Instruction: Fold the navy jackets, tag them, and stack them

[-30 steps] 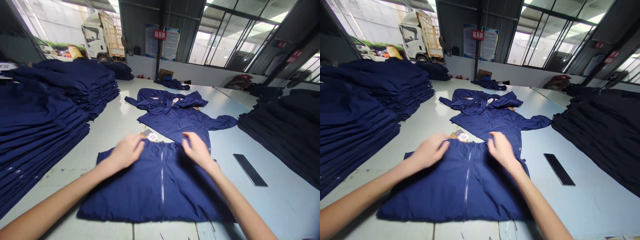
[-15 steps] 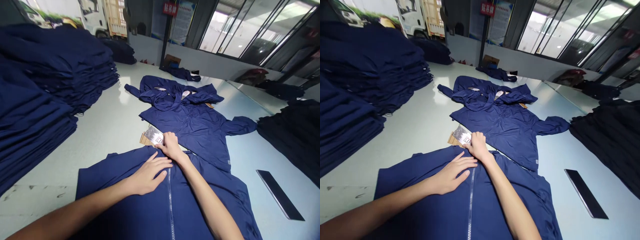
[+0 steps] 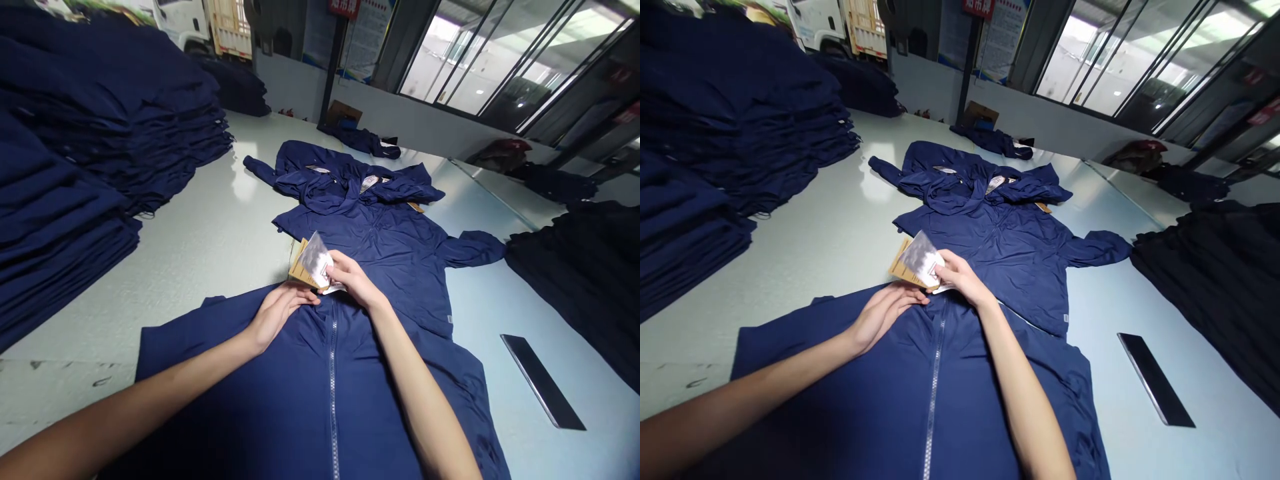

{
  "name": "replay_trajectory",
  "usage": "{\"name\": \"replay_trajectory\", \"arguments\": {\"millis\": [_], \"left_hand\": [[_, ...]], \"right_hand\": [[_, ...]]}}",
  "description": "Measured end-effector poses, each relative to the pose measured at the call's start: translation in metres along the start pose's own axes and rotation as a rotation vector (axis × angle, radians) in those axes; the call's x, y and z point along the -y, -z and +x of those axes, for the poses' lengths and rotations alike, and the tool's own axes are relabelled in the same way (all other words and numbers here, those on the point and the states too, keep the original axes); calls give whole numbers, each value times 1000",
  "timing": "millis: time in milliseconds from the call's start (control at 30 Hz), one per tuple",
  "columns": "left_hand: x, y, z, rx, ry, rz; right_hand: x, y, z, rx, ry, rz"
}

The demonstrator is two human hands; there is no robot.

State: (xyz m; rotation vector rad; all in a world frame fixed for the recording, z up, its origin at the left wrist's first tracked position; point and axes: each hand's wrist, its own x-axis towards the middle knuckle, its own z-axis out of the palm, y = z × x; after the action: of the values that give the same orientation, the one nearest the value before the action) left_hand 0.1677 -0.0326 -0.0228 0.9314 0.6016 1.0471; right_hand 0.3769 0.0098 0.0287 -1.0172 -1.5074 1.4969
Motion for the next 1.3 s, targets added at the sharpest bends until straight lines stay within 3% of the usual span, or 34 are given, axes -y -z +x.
{"name": "replay_trajectory", "arguments": {"millis": [133,300,400,500,567,633,733,800,933,1067,1200,1300], "left_hand": [[-11,1,4,44,167,-191],[-22,5,3,85,300,-75],[-22,7,2,116,325,3],[-20,6,0,141,332,42],[-17,4,-1,143,282,106],[-14,1,-1,146,211,175],[-6,0,-1,151,155,214],[-2,0,-2,153,161,235],[4,2,-5,135,125,372],[4,0,-12,111,2,583],[3,-5,-21,66,-298,923],[0,-9,-26,128,-500,1099]], "right_hand": [[21,-8,-9,175,82,-288],[36,-22,-16,266,187,-805],[43,-21,-21,141,229,-988],[54,-6,-30,-81,111,-1129],[60,5,-34,-72,-33,-1160],[61,12,-36,36,-124,-1113],[52,10,-33,195,-109,-980],[41,3,-27,223,-51,-956],[18,-7,-15,103,61,-1058],[6,-7,-8,126,104,-1033],[10,-1,-8,-31,142,-933],[21,0,-12,-72,114,-854]]}}
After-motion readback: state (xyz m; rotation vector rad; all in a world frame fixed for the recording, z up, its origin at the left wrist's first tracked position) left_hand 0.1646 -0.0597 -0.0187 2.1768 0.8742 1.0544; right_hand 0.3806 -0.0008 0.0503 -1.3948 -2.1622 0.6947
